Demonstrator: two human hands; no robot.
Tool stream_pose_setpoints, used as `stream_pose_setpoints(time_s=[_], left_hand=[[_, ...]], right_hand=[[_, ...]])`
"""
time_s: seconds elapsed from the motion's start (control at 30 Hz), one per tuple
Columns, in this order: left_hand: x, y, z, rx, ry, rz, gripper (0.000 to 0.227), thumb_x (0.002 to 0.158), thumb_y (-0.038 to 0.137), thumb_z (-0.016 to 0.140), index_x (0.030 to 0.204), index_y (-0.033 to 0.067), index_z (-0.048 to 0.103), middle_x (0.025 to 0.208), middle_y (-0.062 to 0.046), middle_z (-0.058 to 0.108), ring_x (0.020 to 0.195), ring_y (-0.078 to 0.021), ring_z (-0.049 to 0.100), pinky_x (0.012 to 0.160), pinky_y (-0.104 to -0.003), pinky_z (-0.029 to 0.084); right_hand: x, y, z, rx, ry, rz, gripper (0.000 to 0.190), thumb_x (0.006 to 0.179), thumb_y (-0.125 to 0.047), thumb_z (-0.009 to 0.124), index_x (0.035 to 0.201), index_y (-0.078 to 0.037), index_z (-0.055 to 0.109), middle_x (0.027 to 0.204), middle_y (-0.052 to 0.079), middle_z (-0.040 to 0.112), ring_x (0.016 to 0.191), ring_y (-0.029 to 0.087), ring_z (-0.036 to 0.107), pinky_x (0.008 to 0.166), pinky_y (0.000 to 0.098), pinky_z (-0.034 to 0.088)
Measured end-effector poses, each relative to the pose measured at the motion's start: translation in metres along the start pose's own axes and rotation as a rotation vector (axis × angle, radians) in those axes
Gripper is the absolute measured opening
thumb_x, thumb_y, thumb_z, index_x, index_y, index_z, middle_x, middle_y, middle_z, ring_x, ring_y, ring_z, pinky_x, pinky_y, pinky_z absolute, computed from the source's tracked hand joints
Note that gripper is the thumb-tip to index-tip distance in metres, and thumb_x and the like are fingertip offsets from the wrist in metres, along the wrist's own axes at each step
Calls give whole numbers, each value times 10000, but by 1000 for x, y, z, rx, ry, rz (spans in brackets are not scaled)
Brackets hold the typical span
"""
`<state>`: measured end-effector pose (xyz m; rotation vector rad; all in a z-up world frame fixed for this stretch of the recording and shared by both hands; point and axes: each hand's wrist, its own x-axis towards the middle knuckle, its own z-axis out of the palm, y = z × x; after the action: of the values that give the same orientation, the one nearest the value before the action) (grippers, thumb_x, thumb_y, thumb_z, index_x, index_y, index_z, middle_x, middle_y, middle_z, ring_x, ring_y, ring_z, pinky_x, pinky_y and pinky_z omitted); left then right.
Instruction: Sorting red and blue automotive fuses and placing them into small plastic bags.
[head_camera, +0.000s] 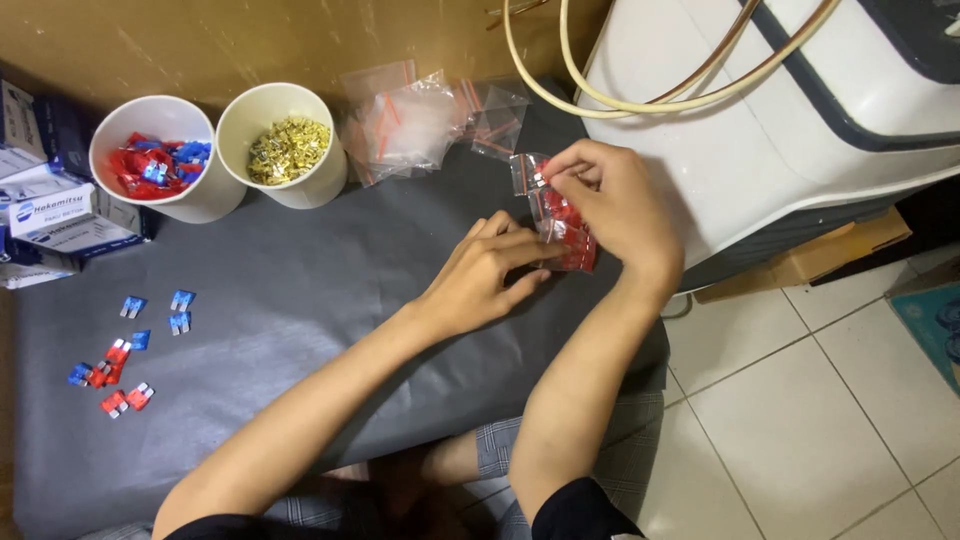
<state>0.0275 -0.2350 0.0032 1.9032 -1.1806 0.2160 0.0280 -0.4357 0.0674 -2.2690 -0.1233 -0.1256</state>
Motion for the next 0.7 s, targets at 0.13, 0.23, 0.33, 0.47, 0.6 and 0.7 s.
stream_pose_setpoints(time_s=[0.13,0.23,0.33,0.47,0.6,0.7], left_hand=[[-2,1,4,-57,1,49,333,933,250,706,1258,176,712,1108,-28,737,976,-231,574,858,-346,425],[-1,6,3,-106,-63,75,348,948,263,668,1268,130,698,1153,-104,733,984,-299,575,837,-393,444],[-3,11,6,-125,-108,79,363,945,268,652,1265,101,690,1150,-128,725,988,-306,557,823,-397,425],[-2,15,14,305,-97,232,243,933,338,633,1097,173,703,1036,-33,632,965,-253,486,788,-380,365],[-1,14,17,427,-54,272,277,927,412,593,1033,177,695,977,-49,508,911,-269,455,772,-399,353],[-3,20,17,465,-27,293,336,959,460,533,1037,171,686,997,-63,462,928,-273,447,818,-402,351]], right_hand=[[-17,-9,-12,-1,-49,50,206,936,-146,636,1100,-99,752,1007,134,776,975,272,733,867,417,537],[-23,-15,-18,10,-63,189,260,930,-171,606,1123,-79,754,914,119,784,876,201,731,817,353,542],[-23,-10,-15,-47,-61,247,250,935,-217,598,1100,-152,775,838,44,786,829,151,740,766,307,532],[-18,-8,-12,-75,-19,266,230,959,-251,591,1076,-162,767,796,27,771,779,136,725,728,283,521],[-19,-20,-12,-151,4,255,247,985,-267,577,1089,-162,774,786,26,758,767,189,716,694,337,503],[-22,-28,-12,-93,32,261,239,988,-241,573,1071,-140,773,778,44,742,778,206,694,726,359,497]])
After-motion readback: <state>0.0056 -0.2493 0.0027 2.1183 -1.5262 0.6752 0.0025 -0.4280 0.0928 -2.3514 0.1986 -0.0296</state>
